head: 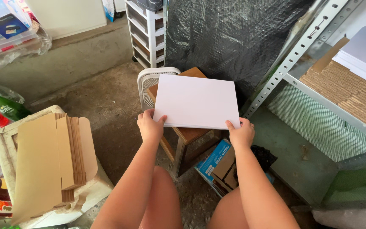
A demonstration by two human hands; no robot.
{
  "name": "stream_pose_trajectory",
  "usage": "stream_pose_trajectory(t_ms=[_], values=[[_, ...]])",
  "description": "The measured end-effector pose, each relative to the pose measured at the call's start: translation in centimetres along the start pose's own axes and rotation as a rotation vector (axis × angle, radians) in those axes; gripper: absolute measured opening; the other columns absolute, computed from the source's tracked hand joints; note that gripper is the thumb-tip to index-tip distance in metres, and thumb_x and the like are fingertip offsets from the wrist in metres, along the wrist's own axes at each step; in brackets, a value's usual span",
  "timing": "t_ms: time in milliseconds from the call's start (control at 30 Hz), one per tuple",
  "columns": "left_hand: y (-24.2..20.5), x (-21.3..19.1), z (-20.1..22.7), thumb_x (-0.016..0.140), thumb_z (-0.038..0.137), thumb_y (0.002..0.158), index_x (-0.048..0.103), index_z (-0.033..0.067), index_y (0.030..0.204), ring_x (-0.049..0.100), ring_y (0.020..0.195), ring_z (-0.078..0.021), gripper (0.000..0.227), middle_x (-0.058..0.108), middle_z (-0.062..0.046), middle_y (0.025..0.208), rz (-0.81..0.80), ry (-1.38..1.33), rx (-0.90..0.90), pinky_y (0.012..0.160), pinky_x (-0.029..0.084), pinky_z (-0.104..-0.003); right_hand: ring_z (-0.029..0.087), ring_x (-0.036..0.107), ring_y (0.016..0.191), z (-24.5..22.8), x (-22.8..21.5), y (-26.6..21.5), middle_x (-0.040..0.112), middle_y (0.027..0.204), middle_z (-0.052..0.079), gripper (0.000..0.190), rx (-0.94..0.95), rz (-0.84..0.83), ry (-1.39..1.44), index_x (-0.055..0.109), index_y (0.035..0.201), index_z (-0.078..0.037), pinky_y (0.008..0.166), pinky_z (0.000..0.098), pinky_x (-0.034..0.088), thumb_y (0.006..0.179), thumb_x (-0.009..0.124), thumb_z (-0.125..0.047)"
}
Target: The person repeatedly picks up white paper sheets from a small stool and places them onto a stack on a metal shelf. The person handles the sheets one at a time, aligning them before placing them on the shelf.
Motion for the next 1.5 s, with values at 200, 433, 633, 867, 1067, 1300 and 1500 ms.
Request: stream_pose_trajectory(t_ms=[200, 433, 633, 867, 1067, 1300, 1500], values=[[-0.9, -1.1, 1.2, 0.093, 0.040, 0.077, 0.070, 0.0154, 0.127, 0.065, 0.114, -0.0263, 0.061, 0.061, -0.004, 0.114, 0.010, -0.016, -0.022, 0.097, 0.058, -0.039, 0.031, 0.065, 0.114, 1.9, -0.1, 0.4, 0.063, 0.119, 0.017, 0.057, 0.010, -0.049, 0.192, 0.065, 0.137, -0.001, 0.093, 0.0428, 0.056, 0.088, 0.085, -0.024], [0.6, -0.4, 0.4, 0.095, 0.040, 0.072, 0.074, 0.0144, 0.127, 0.070, 0.107, -0.0270, 0.064, 0.065, -0.007, 0.110, 0.011, 0.003, 0.003, 0.091, 0.062, -0.039, 0.030, 0.068, 0.106, 1.9, -0.1, -0.1, 0.067, 0.116, 0.018, 0.046, -0.001, 0.006, 0.287, 0.071, 0.127, -0.001, 0.086, 0.0395, 0.059, 0.086, 0.085, -0.015], [-0.2, -1.5, 1.6, 0.091, 0.036, 0.076, 0.073, 0.0115, 0.130, 0.070, 0.112, -0.0306, 0.062, 0.068, -0.011, 0.116, -0.049, 0.078, 0.023, 0.095, 0.060, -0.043, 0.026, 0.070, 0.101, 2.6, 0.1, 0.0, 0.071, 0.115, 0.015, 0.046, -0.009, 0.055, 0.296, 0.073, 0.125, -0.002, 0.082, 0.0359, 0.060, 0.083, 0.088, -0.014], [-1.8, -3.3, 2.5, 0.083, 0.036, 0.083, 0.070, 0.0148, 0.135, 0.070, 0.115, -0.0275, 0.058, 0.073, -0.008, 0.118, -0.119, 0.099, -0.004, 0.097, 0.058, -0.044, 0.027, 0.069, 0.099, 3.4, -0.1, -0.6, 0.073, 0.115, 0.018, 0.045, -0.030, 0.062, 0.377, 0.073, 0.122, 0.001, 0.082, 0.0356, 0.059, 0.081, 0.087, -0.012], [-3.6, -5.0, 2.7, 0.080, 0.034, 0.086, 0.069, 0.0141, 0.135, 0.068, 0.119, -0.0294, 0.053, 0.072, -0.010, 0.120, -0.136, 0.021, 0.005, 0.102, 0.056, -0.044, 0.025, 0.067, 0.108, 3.1, -1.3, -2.2, 0.070, 0.122, 0.013, 0.045, 0.020, 0.020, 0.324, 0.072, 0.123, -0.005, 0.088, 0.0357, 0.058, 0.084, 0.087, -0.021], [-5.5, -6.0, 1.1, 0.077, 0.037, 0.088, 0.068, 0.0229, 0.137, 0.068, 0.119, -0.0270, 0.052, 0.075, -0.006, 0.116, -0.217, -0.065, -0.077, 0.103, 0.054, -0.044, 0.024, 0.066, 0.103, 3.9, -1.9, -4.0, 0.065, 0.118, 0.018, 0.046, 0.147, -0.127, 0.525, 0.062, 0.132, 0.000, 0.082, 0.0345, 0.061, 0.095, 0.079, -0.019], [-5.3, -5.5, -1.1, 0.079, 0.039, 0.086, 0.070, 0.0270, 0.134, 0.075, 0.104, -0.0214, 0.051, 0.079, -0.003, 0.105, -0.241, -0.116, -0.143, 0.090, 0.060, -0.038, 0.026, 0.069, 0.093, 5.6, -1.4, -5.0, 0.057, 0.113, 0.020, 0.055, 0.217, -0.220, 0.740, 0.044, 0.143, 0.007, 0.080, 0.0325, 0.061, 0.098, 0.071, -0.009]])
Point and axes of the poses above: each hand's wrist, its own y-axis towards the middle knuckle, its own x-axis out of the palm, z = x × y, the point moved 7 cm from there along y, towards the middle knuckle
